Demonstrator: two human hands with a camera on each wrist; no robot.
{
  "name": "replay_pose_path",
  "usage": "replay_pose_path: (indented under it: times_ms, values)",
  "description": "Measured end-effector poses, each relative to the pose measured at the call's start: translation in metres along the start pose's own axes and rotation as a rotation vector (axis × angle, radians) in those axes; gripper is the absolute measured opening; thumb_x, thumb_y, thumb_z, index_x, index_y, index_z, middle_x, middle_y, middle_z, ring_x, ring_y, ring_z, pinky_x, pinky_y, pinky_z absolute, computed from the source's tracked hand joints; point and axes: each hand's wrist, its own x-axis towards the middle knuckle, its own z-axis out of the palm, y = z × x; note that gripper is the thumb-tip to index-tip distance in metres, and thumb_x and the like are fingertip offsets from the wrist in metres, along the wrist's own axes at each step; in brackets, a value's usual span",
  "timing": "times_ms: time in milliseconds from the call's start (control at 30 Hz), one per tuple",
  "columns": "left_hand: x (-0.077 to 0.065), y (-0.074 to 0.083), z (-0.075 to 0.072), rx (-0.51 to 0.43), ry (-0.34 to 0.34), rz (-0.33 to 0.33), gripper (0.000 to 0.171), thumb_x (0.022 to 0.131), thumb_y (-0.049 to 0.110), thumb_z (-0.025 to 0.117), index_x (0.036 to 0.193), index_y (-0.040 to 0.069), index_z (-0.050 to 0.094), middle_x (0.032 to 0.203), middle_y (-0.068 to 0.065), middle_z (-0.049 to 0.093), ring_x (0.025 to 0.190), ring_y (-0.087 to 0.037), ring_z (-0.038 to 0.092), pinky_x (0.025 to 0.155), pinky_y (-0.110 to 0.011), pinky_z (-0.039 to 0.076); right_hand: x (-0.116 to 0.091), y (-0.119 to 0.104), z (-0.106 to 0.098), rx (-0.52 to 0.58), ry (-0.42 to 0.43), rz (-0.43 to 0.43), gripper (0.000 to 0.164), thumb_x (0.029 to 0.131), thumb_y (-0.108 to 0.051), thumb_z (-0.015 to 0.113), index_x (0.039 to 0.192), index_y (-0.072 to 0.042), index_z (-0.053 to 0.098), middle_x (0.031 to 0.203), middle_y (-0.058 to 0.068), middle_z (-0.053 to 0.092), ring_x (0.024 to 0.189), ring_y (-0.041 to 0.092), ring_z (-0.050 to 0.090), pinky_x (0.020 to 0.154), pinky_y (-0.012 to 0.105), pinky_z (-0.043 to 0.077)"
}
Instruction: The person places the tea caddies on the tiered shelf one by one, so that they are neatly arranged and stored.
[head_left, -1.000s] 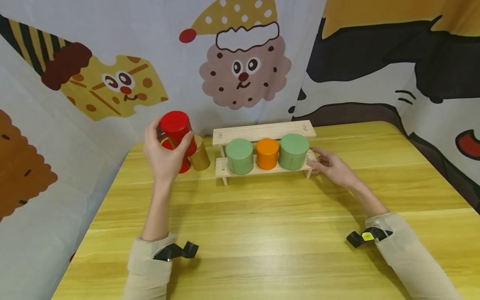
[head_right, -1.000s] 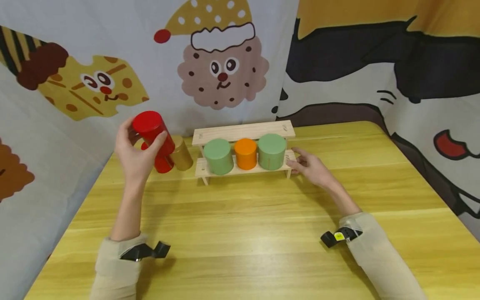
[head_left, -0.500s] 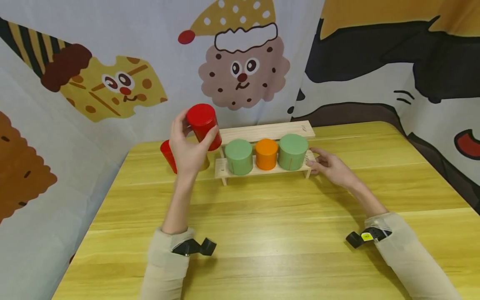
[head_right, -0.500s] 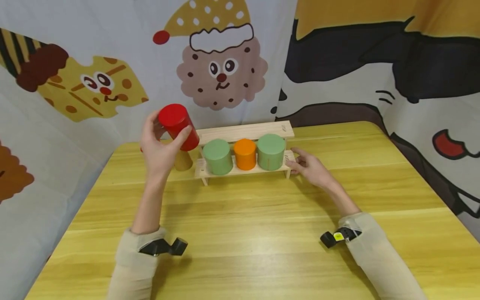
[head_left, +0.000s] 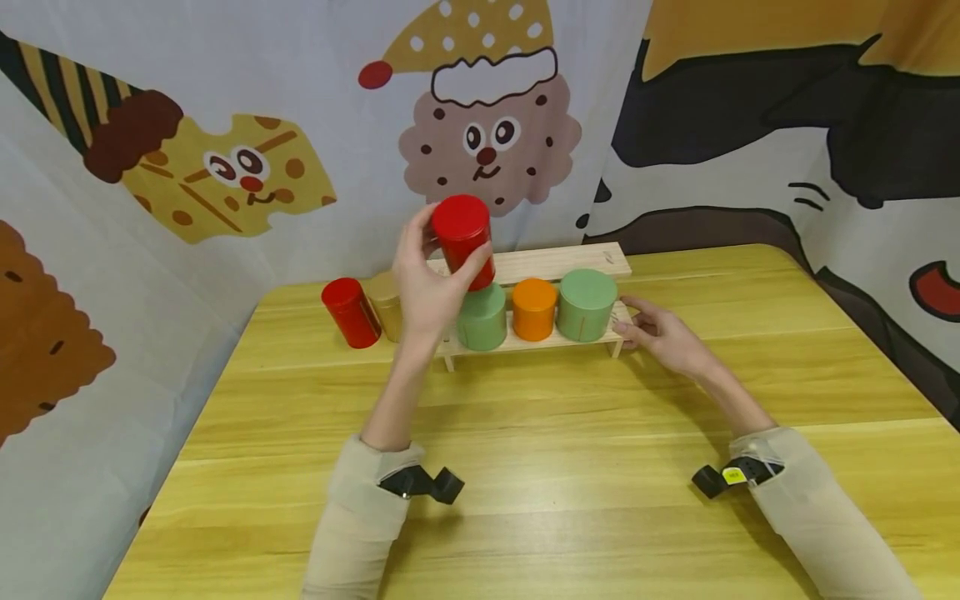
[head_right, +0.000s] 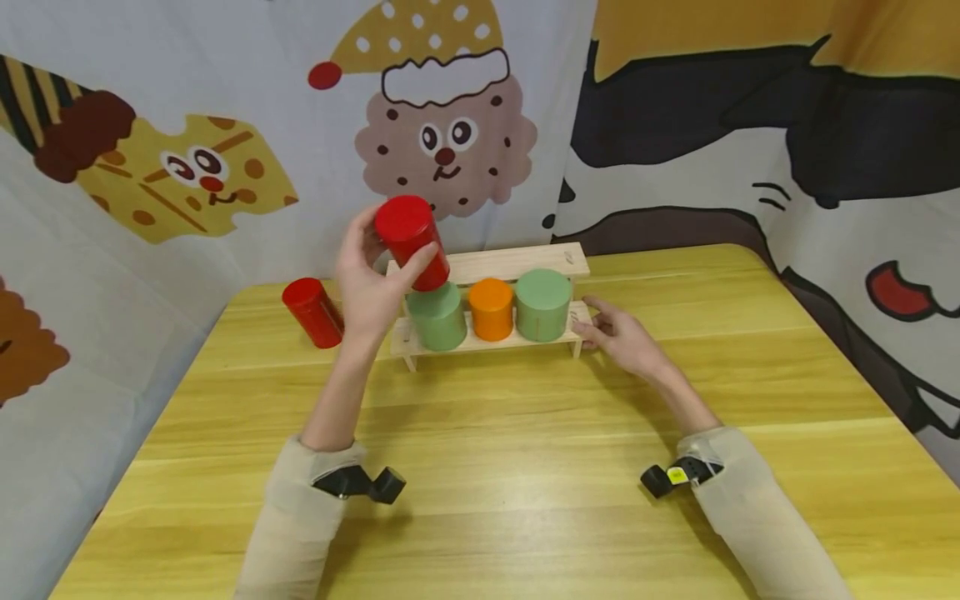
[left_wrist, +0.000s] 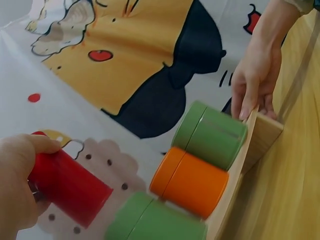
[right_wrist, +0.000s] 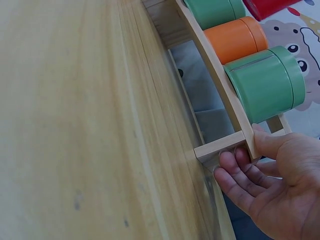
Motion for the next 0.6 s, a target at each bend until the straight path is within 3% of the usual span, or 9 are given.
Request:
replay_pose_path:
  times_ms: [267, 600]
  values:
    - [0.003, 0.010, 0.031, -0.041, -0.069, -0.002, 0.062, 0.083, 0.017, 0.084, 0.135, -0.001, 0.055, 0.126, -0.012, 0.061, 0.110, -0.021, 0.059, 0.094, -0.028, 0.050, -0.002, 0.000, 0.000, 0.005, 0.011, -0.005, 0.069, 0.106, -0.026, 0.055, 0.157, 0.006, 0.021, 0.108, 0.022, 0.062, 0.091, 0.026, 0.067, 0.085, 0.035, 0.056]
    - [0.014, 0.014, 0.067, -0.046, -0.155, -0.030, 0.063, 0.083, 0.018, 0.084, 0.134, -0.002, 0.054, 0.125, -0.013, 0.060, 0.111, -0.021, 0.059, 0.093, -0.022, 0.049, -0.001, 0.001, 0.000, 0.010, 0.009, 0.008, 0.070, 0.105, -0.028, 0.056, 0.158, 0.004, 0.021, 0.110, 0.022, 0.063, 0.094, 0.029, 0.067, 0.085, 0.033, 0.056]
